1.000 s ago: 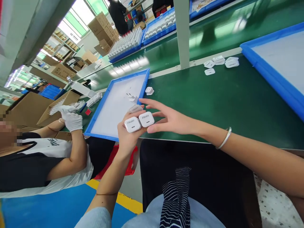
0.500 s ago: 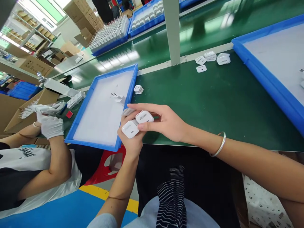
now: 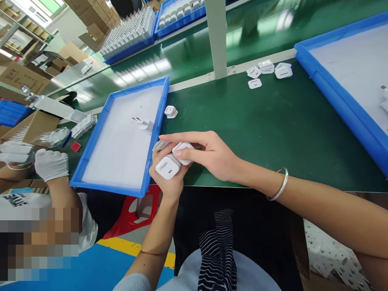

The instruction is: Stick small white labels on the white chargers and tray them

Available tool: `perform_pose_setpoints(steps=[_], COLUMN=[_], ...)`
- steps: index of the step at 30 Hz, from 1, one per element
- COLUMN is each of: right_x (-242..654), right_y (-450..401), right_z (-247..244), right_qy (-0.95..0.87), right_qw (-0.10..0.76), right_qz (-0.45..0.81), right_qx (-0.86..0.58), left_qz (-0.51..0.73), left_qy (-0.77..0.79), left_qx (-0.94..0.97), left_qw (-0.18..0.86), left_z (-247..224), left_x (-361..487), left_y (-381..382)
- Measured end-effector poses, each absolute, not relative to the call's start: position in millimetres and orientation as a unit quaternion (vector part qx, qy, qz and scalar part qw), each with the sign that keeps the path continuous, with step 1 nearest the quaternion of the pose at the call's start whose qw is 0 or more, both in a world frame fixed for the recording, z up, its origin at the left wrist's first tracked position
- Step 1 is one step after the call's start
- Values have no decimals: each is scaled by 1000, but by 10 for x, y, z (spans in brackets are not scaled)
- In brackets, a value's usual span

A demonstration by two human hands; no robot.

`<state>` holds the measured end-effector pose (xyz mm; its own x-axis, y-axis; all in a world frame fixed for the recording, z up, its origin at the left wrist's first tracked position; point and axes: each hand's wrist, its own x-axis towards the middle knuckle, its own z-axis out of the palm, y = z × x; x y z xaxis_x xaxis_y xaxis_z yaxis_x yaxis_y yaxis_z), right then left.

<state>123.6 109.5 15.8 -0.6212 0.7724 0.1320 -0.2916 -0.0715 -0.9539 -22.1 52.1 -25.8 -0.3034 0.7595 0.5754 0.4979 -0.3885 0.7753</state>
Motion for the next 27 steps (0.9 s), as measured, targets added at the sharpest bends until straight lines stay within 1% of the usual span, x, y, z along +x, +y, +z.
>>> perform_pose_setpoints(steps=[4, 7, 10, 13, 16, 19, 22, 24, 25, 26, 27], right_x=[1256, 1276, 1280, 1270, 1269, 1288, 1322, 1345, 1356, 1365, 1373], right_y=[1131, 1176, 1192, 1172, 1148, 1157, 1206, 1244, 1258, 1266, 1269], right_z=[156, 137, 121, 127, 137, 133, 130, 144, 156, 170, 184], right_qy=[-561, -546, -527, -523, -530, -514, -489, -480, -478, -478, -479], right_qw=[380, 348, 326, 333, 345, 326, 342, 378, 394, 408, 418], right_qz=[710, 745, 769, 765, 758, 782, 786, 770, 760, 752, 746], right_qx=[-191, -158, -155, -172, -160, -137, -163, -188, -195, -199, -200], left_qz=[598, 593, 603, 601, 592, 581, 552, 506, 449, 368, 255], left_qy=[539, 553, 549, 551, 550, 547, 556, 587, 612, 638, 679], left_qx=[580, 574, 563, 560, 568, 582, 614, 633, 650, 671, 680], left_qw=[122, 116, 137, 146, 155, 155, 96, 6, -39, -83, -113], left_z=[-272, -298, -309, -309, -303, -218, 54, 320, 453, 573, 669], left_x=[-235, -268, -302, -310, -296, -353, -629, -932, -1091, -1237, -1356], left_y=[519, 510, 496, 481, 467, 434, 326, 214, 158, 112, 81])
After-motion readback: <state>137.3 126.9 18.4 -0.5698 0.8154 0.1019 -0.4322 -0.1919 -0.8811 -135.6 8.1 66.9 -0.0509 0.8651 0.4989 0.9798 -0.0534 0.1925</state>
